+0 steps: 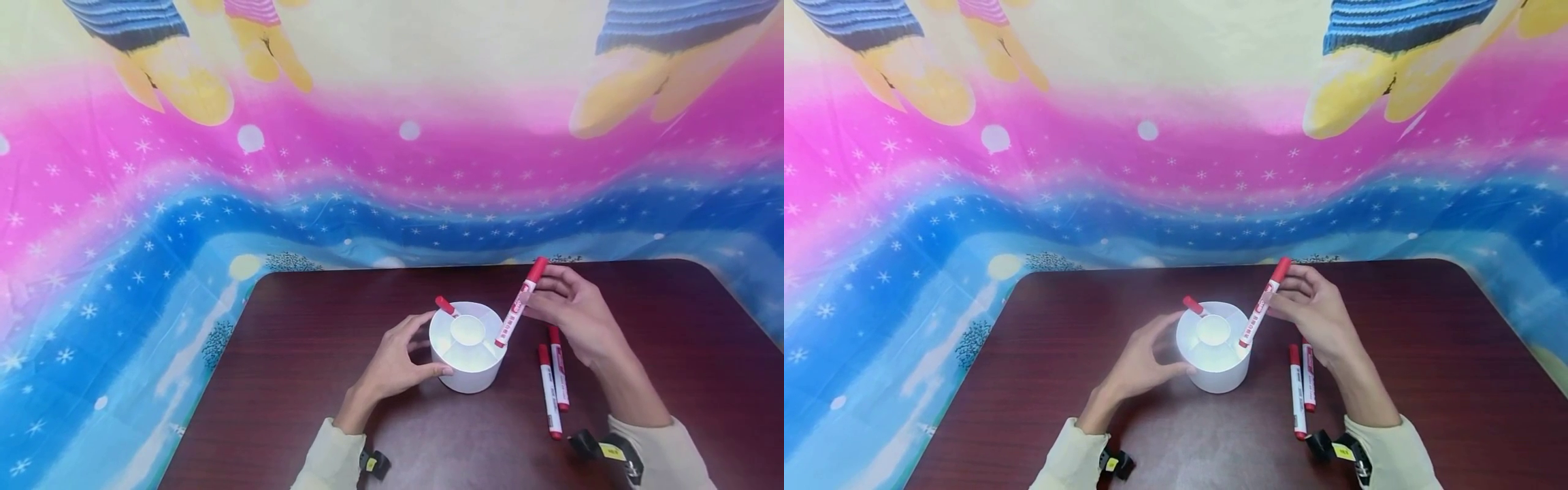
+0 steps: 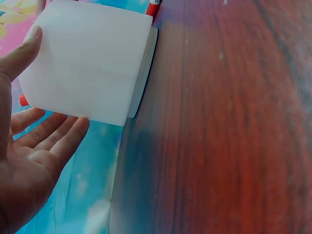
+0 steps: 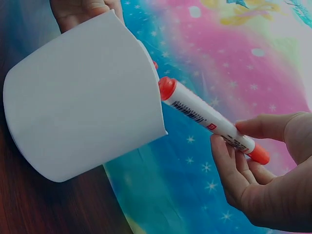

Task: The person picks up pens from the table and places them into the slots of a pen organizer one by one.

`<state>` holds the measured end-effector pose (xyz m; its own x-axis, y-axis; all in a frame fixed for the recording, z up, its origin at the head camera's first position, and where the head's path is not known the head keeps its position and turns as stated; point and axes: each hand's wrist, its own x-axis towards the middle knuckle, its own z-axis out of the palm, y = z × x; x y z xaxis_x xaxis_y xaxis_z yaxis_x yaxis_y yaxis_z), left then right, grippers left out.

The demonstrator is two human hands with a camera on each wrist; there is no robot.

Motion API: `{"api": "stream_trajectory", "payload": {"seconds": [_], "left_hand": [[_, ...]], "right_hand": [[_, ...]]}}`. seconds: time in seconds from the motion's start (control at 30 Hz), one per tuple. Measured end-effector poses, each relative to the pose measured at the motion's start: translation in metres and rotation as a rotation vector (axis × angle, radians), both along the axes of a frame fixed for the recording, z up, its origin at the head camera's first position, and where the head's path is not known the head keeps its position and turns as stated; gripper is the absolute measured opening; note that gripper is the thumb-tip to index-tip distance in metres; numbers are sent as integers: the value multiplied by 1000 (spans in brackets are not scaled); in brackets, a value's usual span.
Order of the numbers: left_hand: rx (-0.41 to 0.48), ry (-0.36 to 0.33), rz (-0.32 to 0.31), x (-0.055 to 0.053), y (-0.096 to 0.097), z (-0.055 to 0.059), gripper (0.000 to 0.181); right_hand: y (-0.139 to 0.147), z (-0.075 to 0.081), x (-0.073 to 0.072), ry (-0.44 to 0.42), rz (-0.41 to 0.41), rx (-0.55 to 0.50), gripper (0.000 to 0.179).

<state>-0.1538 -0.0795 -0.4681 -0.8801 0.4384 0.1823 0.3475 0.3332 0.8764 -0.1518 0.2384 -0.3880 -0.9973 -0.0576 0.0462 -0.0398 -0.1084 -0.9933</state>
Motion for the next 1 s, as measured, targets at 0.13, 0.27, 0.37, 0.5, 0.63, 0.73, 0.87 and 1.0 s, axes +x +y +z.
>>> {"api": "stream_trajectory", "payload": {"seconds": [0.13,0.27,0.37,0.5,0.63,0.73,0.87,1.0], "left_hand": [[-2,-2,0,0,0,0,92],[-7,-6,3,0,0,0,92],[-12,-8,7,0,0,0,92],[-2,-5,3,0,0,0,92],[-1,-5,2,0,0,0,92],[0,-4,2,0,0,0,92],[16,-5,-3,-1,0,0,91],[21,-8,-6,-1,0,-1,91]], "right_hand": [[-3,-1,1,-7,-4,18,46],[-6,-3,1,-19,-3,27,46],[-8,-4,0,-24,0,52,46],[-9,-6,-1,-32,5,86,44],[-10,-8,-2,-45,6,102,44],[-11,-10,-3,-50,4,119,45],[-12,-12,-4,-45,5,148,46],[-13,-13,-3,-44,5,187,45]]}}
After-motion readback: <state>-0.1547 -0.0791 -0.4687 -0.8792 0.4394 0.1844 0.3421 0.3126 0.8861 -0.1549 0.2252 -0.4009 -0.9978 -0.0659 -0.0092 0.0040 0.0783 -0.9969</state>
